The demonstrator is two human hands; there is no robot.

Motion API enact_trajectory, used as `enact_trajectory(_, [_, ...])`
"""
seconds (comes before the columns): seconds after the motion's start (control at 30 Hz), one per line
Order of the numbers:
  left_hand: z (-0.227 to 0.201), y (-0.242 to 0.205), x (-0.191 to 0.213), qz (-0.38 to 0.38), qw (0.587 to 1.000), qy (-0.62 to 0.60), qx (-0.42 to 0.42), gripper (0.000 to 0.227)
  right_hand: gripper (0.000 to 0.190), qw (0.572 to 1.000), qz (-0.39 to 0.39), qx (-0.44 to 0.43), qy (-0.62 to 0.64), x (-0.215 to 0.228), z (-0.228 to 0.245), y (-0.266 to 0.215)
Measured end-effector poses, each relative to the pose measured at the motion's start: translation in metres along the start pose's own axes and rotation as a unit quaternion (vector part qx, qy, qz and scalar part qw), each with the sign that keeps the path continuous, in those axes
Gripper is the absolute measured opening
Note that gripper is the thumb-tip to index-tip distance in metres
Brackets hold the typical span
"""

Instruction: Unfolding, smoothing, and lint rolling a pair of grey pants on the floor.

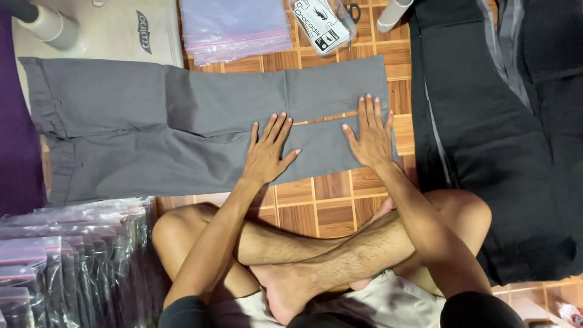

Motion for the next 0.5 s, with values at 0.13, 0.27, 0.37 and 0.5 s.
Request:
enact_trajectory(0.13, [0.001, 0.005, 0.007, -0.01, 1.0, -0.009, -0.01, 0.075, 0.077, 1.0, -0.002, -0.008, -0.023, 0.003, -0.002, -0.003])
enact_trajectory(0.27, [-0.001, 0.007, 0.017, -0.034, 0.999, -0.014, -0.039, 0.046, 0.049, 0.989, -0.129, 0.013, -0.068, 0.031, -0.016, -0.004])
enact_trajectory(0.37, [-0.01, 0.006, 0.018, -0.047, 0.996, -0.002, -0.073, 0.032, 0.037, 0.978, -0.198, 0.007, -0.063, 0.042, -0.044, -0.002])
enact_trajectory(0.5, [-0.004, 0.009, 0.01, -0.041, 0.998, -0.004, -0.042, 0.034, 0.023, 0.984, -0.179, 0.001, -0.009, 0.034, -0.069, 0.01])
Point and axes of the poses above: each hand's wrist, its own y-axis towards the middle knuckle, its own x-axis out of the back of the hand, z = x × y, the point moved 10 cm from there along y, towards the middle knuckle, and after that the axes turned 4 degrees about x, right-handed, at the moved point
